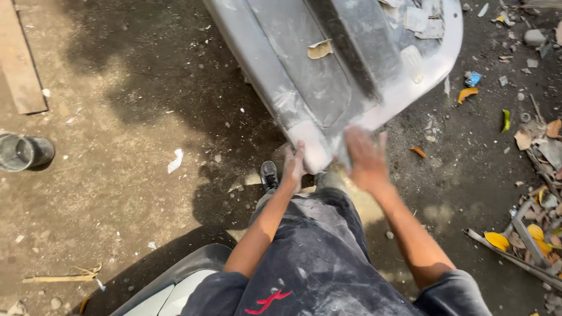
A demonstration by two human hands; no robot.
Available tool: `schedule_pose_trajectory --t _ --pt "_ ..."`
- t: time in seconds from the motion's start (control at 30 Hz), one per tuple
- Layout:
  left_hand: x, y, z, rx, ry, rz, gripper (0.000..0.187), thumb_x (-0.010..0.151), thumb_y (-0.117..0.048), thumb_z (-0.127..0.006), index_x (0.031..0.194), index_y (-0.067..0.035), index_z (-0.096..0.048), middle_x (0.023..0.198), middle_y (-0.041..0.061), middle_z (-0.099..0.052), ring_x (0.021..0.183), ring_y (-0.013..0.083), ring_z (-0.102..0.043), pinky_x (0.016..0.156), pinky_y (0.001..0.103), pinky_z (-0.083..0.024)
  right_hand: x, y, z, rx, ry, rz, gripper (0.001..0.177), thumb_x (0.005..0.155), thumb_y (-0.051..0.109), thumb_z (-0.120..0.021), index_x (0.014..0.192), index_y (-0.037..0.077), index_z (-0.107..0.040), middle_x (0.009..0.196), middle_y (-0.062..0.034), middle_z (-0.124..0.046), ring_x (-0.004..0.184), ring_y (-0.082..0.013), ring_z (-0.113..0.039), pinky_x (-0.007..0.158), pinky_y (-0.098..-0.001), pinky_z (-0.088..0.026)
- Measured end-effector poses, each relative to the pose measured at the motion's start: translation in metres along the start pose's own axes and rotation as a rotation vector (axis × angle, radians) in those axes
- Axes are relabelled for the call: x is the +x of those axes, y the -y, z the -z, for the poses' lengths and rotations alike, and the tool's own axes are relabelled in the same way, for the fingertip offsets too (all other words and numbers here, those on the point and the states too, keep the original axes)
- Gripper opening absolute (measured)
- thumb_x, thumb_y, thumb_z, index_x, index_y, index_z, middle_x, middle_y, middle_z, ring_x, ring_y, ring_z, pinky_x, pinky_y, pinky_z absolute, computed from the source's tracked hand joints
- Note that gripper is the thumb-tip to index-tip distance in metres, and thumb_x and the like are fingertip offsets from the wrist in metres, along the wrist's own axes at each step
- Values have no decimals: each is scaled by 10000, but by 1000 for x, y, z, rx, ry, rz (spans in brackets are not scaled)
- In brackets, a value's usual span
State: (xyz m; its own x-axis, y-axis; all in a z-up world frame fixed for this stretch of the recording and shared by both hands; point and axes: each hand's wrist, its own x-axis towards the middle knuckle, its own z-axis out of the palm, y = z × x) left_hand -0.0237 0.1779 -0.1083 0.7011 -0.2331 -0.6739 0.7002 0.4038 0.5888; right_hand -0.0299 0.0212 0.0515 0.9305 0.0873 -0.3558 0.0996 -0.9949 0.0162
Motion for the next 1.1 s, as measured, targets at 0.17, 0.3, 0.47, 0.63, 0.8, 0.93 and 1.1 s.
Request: schedule_pose_trajectory --t 0.17,0.3,0.47,0.63,0.8,0.93,1.1 --pt "-49 -32 -36 58 -215 140 891 842 -614 -540 1531 -122 -261 1373 185 -562 1101 370 -661 914 492 -585 -16 4 -88 155 -408 62 769 1010 452 -460 1601 -12 -296 1670 -225 -297 1557 -388 -238 1179 -740 -119" --pt "9 16 -26 121 -119 -14 1117 902 -755 -508 1595 15 -90 1592 293 -318 1449 388 -414 1152 519 -409 18 -37 -83 37 -91 -97 855 964 664 -284 1601 115 -128 1695 -136 -23 1532 -319 -54 1158 -681 85" --pt "25 37 -35 297 -75 3 974 906 -771 -426 1459 16 -271 1278 294 -567 1080 416 -646 920 536 -547 13 -30 -131 115 -388 -79 899 1058 718 -120 1642 38 -66 1731 -158 -18 1611 -333 -21 1216 -636 105" --pt "40 53 -35 297 -85 -22 926 908 -758 -486 1393 14 -328 1180 287 -607 993 404 -673 858 546 -591 23 -60 -100 -78 -88 -132 884 971 728 -106 1589 97 -143 1700 -129 -40 1531 -310 -48 1152 -643 118" --pt "48 57 -36 238 -37 -72 1005 901 -770 -585 1442 31 -311 1281 328 -559 1078 412 -648 900 534 -574 11 -35 -143 121 -474 -48 879 1100 710 -69 1648 28 -153 1759 -179 -107 1617 -367 -101 1260 -681 34" --pt "31 34 -27 170 -36 9 1042 884 -730 -618 1534 -27 -206 1387 309 -480 1161 422 -596 918 564 -562 22 -47 -111 -12 -298 -24 926 965 734 -157 1615 75 -198 1705 -172 -142 1514 -355 -156 1161 -709 58" --pt "26 40 -25 -35 -2 44 1097 851 -651 -620 1598 -58 -79 1444 312 -513 1179 406 -648 867 480 -596 12 -31 -130 173 -550 -118 839 1083 585 -369 1570 -96 -324 1635 -333 -316 1555 -496 -212 1214 -726 -39"
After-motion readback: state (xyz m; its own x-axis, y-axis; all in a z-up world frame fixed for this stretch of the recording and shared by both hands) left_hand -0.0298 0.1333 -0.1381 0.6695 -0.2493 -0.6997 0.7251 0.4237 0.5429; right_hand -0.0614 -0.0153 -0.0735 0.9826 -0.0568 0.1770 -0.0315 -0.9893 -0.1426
